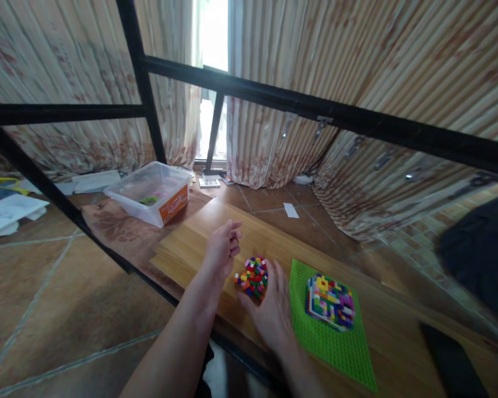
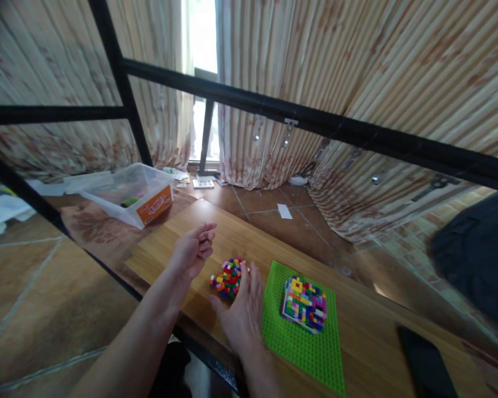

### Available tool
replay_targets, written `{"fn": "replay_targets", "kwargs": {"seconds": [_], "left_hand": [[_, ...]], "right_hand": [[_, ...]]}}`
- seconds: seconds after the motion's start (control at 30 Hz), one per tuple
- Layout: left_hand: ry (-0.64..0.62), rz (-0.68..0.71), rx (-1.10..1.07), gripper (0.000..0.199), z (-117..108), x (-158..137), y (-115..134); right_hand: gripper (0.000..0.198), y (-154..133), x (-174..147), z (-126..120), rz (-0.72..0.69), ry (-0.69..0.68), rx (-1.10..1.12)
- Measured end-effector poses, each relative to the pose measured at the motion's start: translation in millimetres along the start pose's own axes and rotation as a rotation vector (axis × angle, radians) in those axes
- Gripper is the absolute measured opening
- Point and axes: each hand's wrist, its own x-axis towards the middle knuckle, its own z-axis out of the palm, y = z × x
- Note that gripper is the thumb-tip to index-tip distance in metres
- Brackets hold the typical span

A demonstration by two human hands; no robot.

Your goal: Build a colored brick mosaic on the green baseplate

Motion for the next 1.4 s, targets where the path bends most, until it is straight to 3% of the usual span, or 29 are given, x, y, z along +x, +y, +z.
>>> {"fn": "replay_targets", "kwargs": {"seconds": [0.07,0.17,0.4,0.53,0.77,1.0,1.4], "left_hand": [[-0.02,-0.006,-0.014,0.014,-4.0,0.4,3.6],[-0.04,-0.003,-0.014,0.015,-9.2,2.1,7.2],[-0.034,-0.037,0.016,0.015,-16.1,6.1,8.8],[-0.02,-0.05,0.067,0.016,-18.6,9.2,-0.5],[0.036,-0.14,0.232,0.008,-22.0,22.6,-32.3],[0.018,-0.139,0.332,0.009,-26.1,30.1,-38.7],[0.0,-0.095,0.427,0.013,-29.1,32.3,-62.3]], "right_hand": [[0.098,0.0,10.7,15.8,-0.004,-0.058,-0.092],[0.093,2.4,28.0,25.1,-0.048,-0.108,-0.185],[0.041,-0.7,45.5,26.4,-0.161,-0.146,-0.169],[0.026,-2.9,45.1,25.7,-0.155,-0.097,-0.152],[0.019,-2.4,45.1,24.9,-0.14,-0.074,-0.166],[0.025,0.0,45.0,25.2,-0.095,-0.047,-0.149],[0.017,-6.8,44.7,22.6,-0.081,-0.028,-0.239]]}}
